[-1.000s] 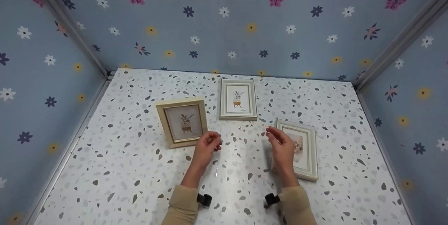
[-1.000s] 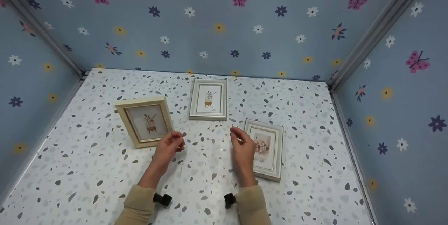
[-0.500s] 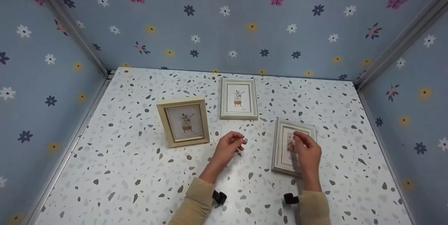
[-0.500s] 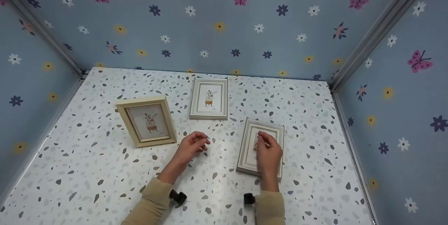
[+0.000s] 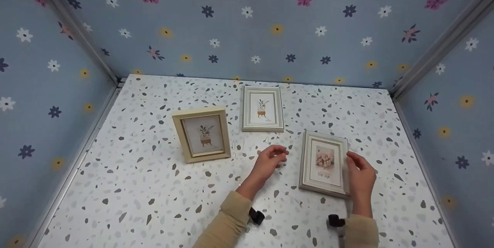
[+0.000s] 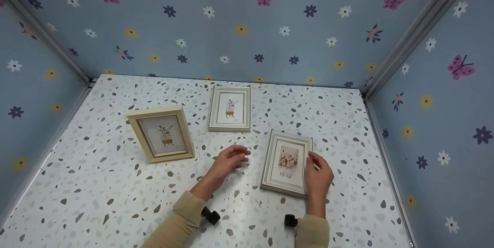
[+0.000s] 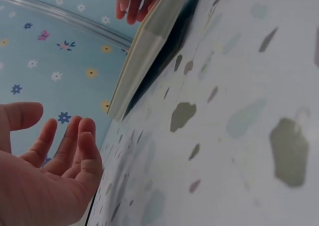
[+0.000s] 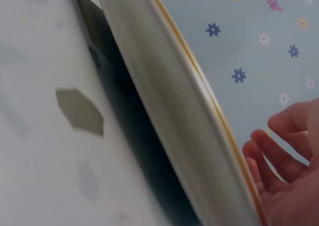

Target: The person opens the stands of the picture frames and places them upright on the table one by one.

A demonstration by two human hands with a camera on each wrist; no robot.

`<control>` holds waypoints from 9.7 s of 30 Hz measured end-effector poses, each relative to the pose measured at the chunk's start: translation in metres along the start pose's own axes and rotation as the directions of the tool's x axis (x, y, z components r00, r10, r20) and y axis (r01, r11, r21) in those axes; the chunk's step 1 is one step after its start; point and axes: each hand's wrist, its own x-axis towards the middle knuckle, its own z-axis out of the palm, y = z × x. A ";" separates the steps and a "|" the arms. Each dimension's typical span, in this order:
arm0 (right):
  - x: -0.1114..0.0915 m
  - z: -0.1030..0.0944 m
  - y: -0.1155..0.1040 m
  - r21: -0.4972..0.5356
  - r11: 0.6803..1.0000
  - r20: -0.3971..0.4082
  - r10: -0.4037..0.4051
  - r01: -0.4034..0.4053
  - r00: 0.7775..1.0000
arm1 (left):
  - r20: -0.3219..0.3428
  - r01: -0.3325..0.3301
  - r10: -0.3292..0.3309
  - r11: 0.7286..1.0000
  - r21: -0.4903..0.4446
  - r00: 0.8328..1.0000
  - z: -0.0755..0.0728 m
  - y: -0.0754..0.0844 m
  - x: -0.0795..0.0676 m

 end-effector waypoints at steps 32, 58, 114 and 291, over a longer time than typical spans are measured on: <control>0.003 -0.012 0.015 -0.053 0.985 0.128 0.170 -0.164 0.977 | 0.035 0.214 -0.212 0.972 -0.098 0.977 0.045 -0.007 0.016; 0.005 -0.012 0.008 0.110 0.931 0.203 0.322 -0.349 0.925 | 0.098 0.075 -0.079 0.996 0.043 0.992 0.047 -0.001 0.011; -0.015 0.002 -0.034 0.600 0.799 -0.236 0.226 -0.041 0.945 | 0.124 -0.221 0.261 0.938 -0.268 0.957 0.051 0.021 -0.006; 0.024 -0.013 -0.032 0.653 0.757 -0.216 0.188 -0.002 0.958 | 0.190 -0.278 0.246 0.947 0.164 0.950 0.083 0.024 0.044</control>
